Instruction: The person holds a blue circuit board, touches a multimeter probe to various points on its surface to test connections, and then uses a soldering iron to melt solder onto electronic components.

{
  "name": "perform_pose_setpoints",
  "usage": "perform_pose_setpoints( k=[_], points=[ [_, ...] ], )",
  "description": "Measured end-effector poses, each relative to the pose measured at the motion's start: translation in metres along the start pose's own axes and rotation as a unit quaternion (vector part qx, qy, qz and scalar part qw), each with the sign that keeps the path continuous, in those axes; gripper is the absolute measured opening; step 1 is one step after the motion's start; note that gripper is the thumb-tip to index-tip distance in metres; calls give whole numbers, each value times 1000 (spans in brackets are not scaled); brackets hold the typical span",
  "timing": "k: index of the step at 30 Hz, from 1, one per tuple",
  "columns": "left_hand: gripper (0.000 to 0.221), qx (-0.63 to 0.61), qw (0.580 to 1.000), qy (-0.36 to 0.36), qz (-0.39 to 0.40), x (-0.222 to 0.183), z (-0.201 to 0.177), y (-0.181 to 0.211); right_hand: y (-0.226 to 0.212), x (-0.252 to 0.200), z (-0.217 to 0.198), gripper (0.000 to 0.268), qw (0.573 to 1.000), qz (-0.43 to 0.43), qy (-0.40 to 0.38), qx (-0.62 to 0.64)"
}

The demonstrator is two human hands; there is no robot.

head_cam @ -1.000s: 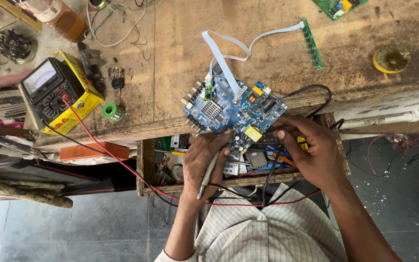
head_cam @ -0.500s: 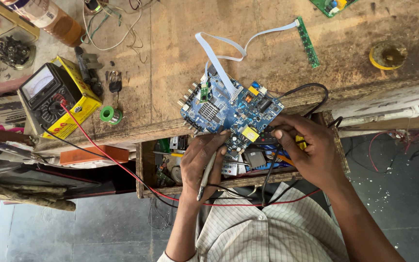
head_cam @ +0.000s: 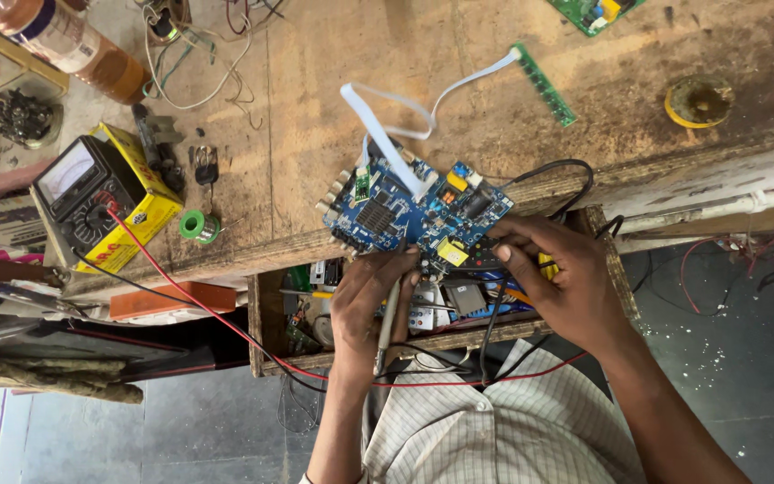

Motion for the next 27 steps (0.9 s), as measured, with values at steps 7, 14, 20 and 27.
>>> perform_pose_setpoints(
  k=[7, 14, 20, 27],
  points=[
    [26, 4, 1000, -17, -22, 1, 0, 1, -2, 0, -2, 26, 1000, 10, -9, -2],
    [27, 8, 999, -27, -26, 0, 0, -1, -4, 0, -3, 26, 1000, -12, -8, -13],
    [28, 4, 999, -24, -26, -1, 1, -1, -4, -2, -4, 26, 999, -41, 0, -5],
    [30, 3, 1000, 0, 3, -5, 2, 0, 9, -7, -4, 33, 994, -40, -35, 97]
  ],
)
Point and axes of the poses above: each hand's wrist, its own x-axis towards the middle knuckle, its own z-axis out of the palm, y = z × x, the point moved 1 cm from there along x, towards the middle knuckle, and after that the axes turned 2 degrees about -y, right-handed, at the moved point
